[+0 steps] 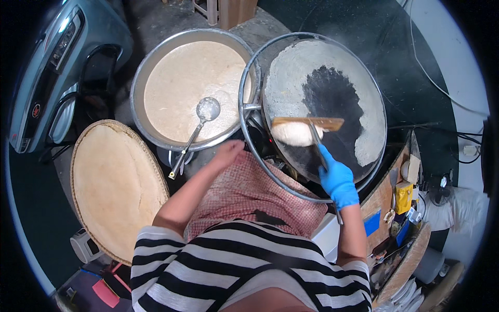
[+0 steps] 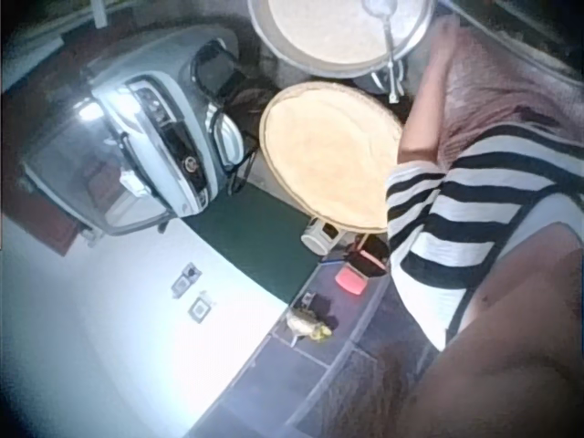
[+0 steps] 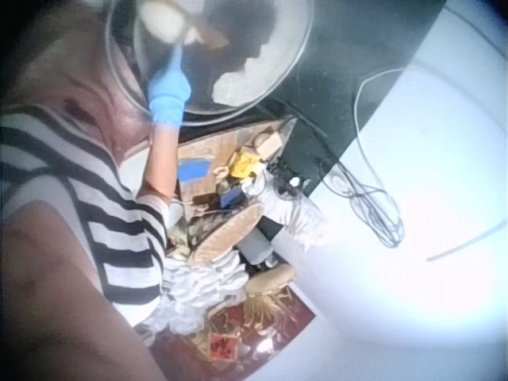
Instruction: The person ladles batter onto a hot griddle, spreads it into a thin circle using a wooden spreader, cooks the crepe, then lifts and folds it with a blue spatula before placing it on a woven tray. The cycle repeats with a second crepe.
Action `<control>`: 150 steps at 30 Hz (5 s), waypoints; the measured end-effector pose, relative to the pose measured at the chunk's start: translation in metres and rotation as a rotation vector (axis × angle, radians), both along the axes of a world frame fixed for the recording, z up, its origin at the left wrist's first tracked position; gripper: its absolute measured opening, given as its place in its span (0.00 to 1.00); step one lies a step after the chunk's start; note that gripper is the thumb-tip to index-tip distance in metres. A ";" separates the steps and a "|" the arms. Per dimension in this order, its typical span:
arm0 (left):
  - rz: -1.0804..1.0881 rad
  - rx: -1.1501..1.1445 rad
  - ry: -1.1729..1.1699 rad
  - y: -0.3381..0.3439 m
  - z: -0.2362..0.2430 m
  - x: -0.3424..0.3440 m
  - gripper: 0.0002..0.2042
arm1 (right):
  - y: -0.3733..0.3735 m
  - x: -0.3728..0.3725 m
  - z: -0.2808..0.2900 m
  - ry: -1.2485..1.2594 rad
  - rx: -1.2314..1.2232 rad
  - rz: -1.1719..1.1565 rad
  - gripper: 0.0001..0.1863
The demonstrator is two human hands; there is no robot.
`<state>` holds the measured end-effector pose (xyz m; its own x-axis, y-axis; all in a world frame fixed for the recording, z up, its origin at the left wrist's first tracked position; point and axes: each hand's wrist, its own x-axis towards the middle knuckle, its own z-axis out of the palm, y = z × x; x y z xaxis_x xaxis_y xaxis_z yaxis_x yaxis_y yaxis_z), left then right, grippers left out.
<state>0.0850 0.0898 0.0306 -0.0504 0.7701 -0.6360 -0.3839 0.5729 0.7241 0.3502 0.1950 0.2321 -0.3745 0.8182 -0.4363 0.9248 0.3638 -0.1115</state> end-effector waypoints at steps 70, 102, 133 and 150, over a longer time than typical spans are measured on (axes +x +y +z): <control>0.258 0.098 0.213 0.066 -0.019 -0.015 0.12 | 0.201 0.011 -0.041 0.480 -0.157 0.146 0.24; 0.191 -0.022 -0.063 -0.027 0.002 0.100 0.18 | 0.125 0.051 -0.048 0.332 0.225 -0.153 0.24; 0.213 -0.102 -0.058 -0.019 -0.013 0.093 0.11 | 0.097 0.060 -0.051 0.347 0.246 -0.274 0.23; 0.079 -0.033 0.108 0.067 -0.003 -0.027 0.17 | 0.096 0.052 -0.051 0.374 0.205 -0.173 0.21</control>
